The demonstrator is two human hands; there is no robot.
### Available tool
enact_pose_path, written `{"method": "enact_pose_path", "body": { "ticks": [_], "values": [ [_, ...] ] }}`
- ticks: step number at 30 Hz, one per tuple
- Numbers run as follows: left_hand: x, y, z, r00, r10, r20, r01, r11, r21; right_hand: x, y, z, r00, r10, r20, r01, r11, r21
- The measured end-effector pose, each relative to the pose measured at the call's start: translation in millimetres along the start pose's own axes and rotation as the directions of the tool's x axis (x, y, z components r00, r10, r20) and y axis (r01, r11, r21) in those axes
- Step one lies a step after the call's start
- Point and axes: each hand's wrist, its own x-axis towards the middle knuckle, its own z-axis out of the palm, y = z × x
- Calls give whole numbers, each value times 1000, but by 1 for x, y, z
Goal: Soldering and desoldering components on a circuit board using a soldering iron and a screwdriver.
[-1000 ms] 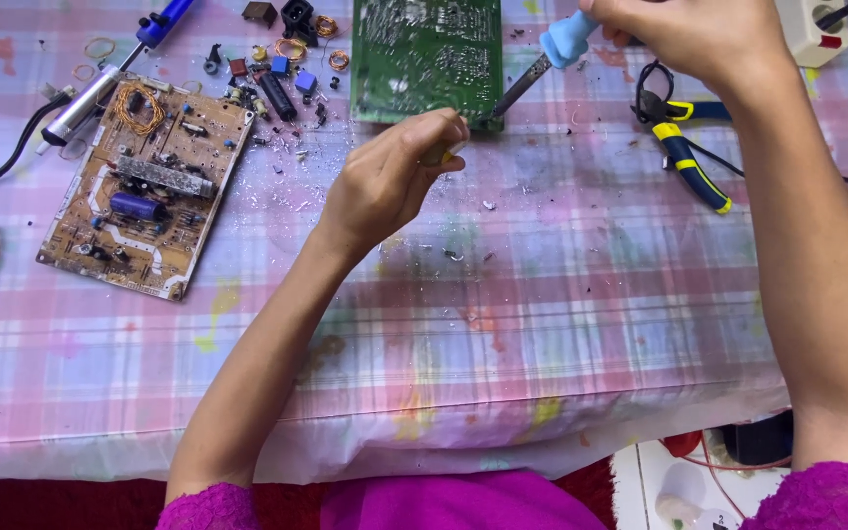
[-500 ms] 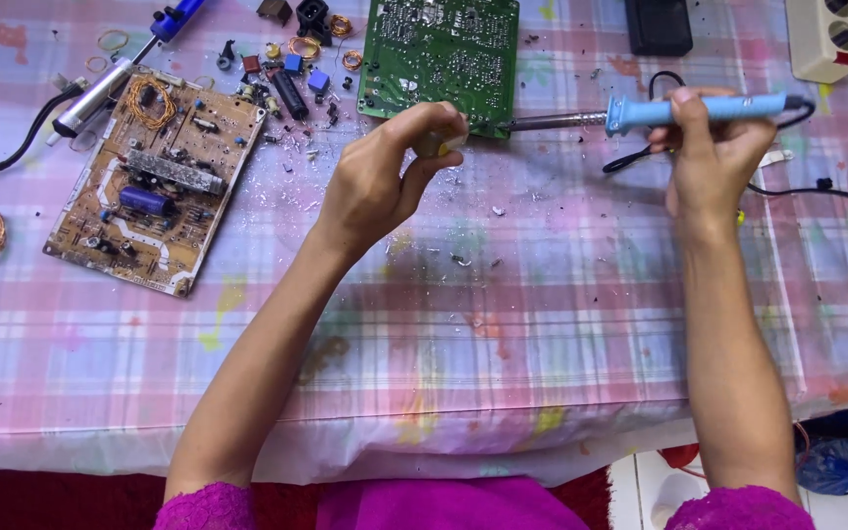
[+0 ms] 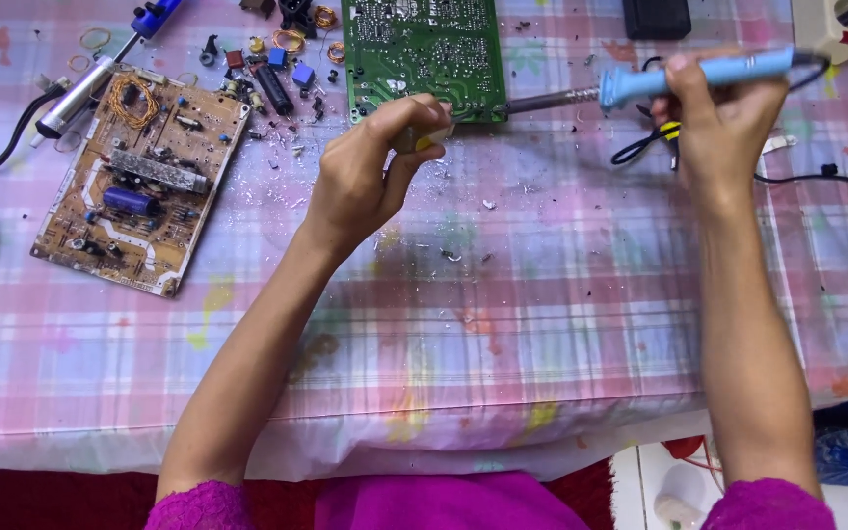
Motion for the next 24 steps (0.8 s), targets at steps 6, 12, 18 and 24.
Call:
{"method": "enact_pose_path", "body": {
  "ticks": [6, 12, 18, 24],
  "values": [
    [1, 1, 2, 1000, 12, -10, -12, 1000, -8, 32, -36, 18, 906, -197, 375, 296, 927, -231],
    [1, 0, 1, 1000, 11, -10, -11, 1000, 4, 35, -51, 22, 870, -110, 481, 275, 918, -287],
    [-1, -1, 0, 1000, -13, -1, 13, 1000, 22, 16, -17, 17, 926, -280, 253, 323, 935, -148],
    [-1, -1, -1, 1000, -23, -7, 23, 999, 37, -6, 42, 1, 989, 27, -146, -1, 984, 176]
  ]
}}
